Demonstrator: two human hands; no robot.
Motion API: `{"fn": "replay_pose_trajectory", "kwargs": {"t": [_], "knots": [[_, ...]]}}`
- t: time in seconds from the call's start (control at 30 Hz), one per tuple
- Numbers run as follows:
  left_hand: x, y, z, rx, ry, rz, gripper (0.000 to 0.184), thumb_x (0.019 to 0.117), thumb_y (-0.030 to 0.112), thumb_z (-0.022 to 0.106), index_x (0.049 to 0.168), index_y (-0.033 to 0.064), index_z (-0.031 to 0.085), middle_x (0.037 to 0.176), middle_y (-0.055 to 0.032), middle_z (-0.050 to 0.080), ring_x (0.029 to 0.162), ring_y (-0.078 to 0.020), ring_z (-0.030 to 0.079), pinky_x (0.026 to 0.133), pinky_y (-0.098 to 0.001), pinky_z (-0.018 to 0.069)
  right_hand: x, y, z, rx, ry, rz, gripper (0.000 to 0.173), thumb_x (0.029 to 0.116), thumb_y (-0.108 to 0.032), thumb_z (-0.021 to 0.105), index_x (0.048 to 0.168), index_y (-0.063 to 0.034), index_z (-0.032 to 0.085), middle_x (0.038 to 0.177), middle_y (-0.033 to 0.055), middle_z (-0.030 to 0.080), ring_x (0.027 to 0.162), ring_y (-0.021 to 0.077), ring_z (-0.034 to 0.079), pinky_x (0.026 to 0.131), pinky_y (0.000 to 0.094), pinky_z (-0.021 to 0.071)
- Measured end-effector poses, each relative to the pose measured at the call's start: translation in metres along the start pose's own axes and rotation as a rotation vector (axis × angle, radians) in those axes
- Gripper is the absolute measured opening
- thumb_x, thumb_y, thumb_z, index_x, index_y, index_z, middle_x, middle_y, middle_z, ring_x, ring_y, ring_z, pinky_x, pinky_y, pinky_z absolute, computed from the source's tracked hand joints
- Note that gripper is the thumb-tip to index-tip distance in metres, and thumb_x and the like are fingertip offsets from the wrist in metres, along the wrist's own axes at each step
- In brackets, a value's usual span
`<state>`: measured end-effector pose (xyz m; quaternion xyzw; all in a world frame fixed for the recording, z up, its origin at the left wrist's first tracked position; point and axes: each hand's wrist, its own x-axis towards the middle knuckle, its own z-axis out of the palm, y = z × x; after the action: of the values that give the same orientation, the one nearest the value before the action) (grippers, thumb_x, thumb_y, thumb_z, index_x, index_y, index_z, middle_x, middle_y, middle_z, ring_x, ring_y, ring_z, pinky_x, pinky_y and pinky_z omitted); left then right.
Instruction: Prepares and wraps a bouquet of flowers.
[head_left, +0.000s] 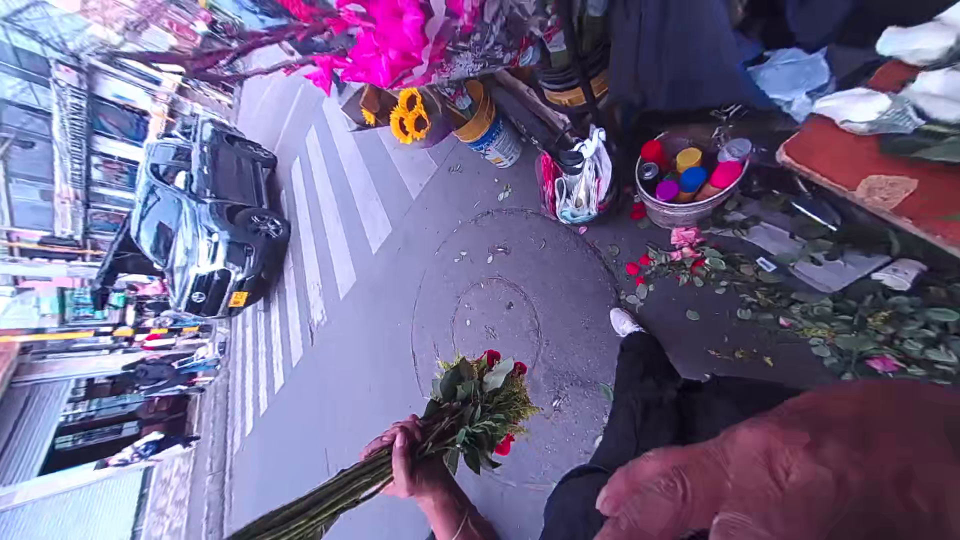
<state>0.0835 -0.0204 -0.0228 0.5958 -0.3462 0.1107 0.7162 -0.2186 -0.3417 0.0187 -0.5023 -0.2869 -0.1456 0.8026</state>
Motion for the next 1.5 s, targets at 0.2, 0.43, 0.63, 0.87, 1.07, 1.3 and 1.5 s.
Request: {"fn": "replay_pose_trajectory", "kwargs": {"t": [0.2,0.43,0.63,0.87,1.07,1.3,1.5], "knots": [[0.132,-0.118,0.022,-0.019,-0.024,0.014,0.017,0.0866,0.010,0.071,0.103,0.0137,0.066,0.078,0.0009,0.071,0.066,-0.0122,0.069,0.066,-0.0306,0.0611,0.073,0.124,-0.188,-0.602,0.894,0.622,0.035,0.0882,-0.008,0.077,0.122,-0.0013,0.068,0.096,0.0097,0.074,0.082,0.0133,0.072,0.079,0.0315,0.0596],[0.220,-0.214,0.069,-0.050,-0.119,0.017,0.018,0.0878,0.014,0.074,0.104,0.0155,0.065,0.081,0.0024,0.071,0.070,-0.0109,0.068,0.068,-0.0297,0.0591,0.015,0.196,-0.280,-0.915,1.042,1.077,0.051,0.1072,-0.039,0.050,0.104,0.0068,0.070,0.092,0.0284,0.068,0.086,0.0449,0.066,0.082,0.0668,0.0481],[0.235,-0.239,0.092,0.142,-0.099,-0.028,0.014,0.0889,0.013,0.070,0.103,0.0132,0.065,0.078,0.0015,0.071,0.070,-0.0122,0.069,0.070,-0.0303,0.0603,-0.027,0.282,-0.396,-1.119,0.754,0.958,0.028,0.0927,0.001,0.066,0.121,0.0007,0.070,0.113,0.0282,0.068,0.105,0.0503,0.066,0.088,0.0700,0.0498],[0.252,-0.268,0.128,0.286,-0.257,-0.172,0.018,0.0866,0.010,0.071,0.104,0.0132,0.067,0.080,0.0007,0.073,0.071,-0.0127,0.070,0.069,-0.0303,0.0613,0.014,0.360,-0.457,-1.028,0.629,1.238,0.041,0.0974,0.004,0.057,0.138,0.0006,0.053,0.119,0.0311,0.065,0.101,0.0544,0.066,0.083,0.0689,0.0509],[0.261,-0.308,0.149,0.282,-0.335,-0.237,0.018,0.0851,0.009,0.073,0.102,0.0124,0.067,0.081,-0.0027,0.073,0.071,-0.0151,0.072,0.069,-0.0324,0.0623,0.013,0.414,-0.475,-1.007,0.688,1.443,0.033,0.1075,-0.005,0.041,0.139,0.0067,0.046,0.099,0.0368,0.066,0.095,0.0587,0.065,0.082,0.0699,0.0491],[0.292,-0.290,0.131,0.133,-0.345,-0.271,0.016,0.0868,0.011,0.070,0.102,0.0146,0.067,0.078,-0.0019,0.072,0.069,-0.0137,0.070,0.068,-0.0313,0.0611,0.028,0.377,-0.463,-1.135,0.713,1.345,0.019,0.1011,0.004,0.051,0.114,0.0056,0.066,0.096,0.0332,0.068,0.094,0.0554,0.066,0.079,0.0683,0.0492],[0.326,-0.274,0.102,0.042,-0.338,-0.217,0.014,0.0881,0.009,0.067,0.101,0.0152,0.067,0.076,-0.0010,0.071,0.066,-0.0127,0.069,0.065,-0.0297,0.0604,0.042,0.355,-0.436,-1.176,0.711,1.366,0.015,0.0970,0.005,0.058,0.104,0.0024,0.071,0.097,0.0286,0.070,0.095,0.0520,0.066,0.080,0.0679,0.0494]]}}
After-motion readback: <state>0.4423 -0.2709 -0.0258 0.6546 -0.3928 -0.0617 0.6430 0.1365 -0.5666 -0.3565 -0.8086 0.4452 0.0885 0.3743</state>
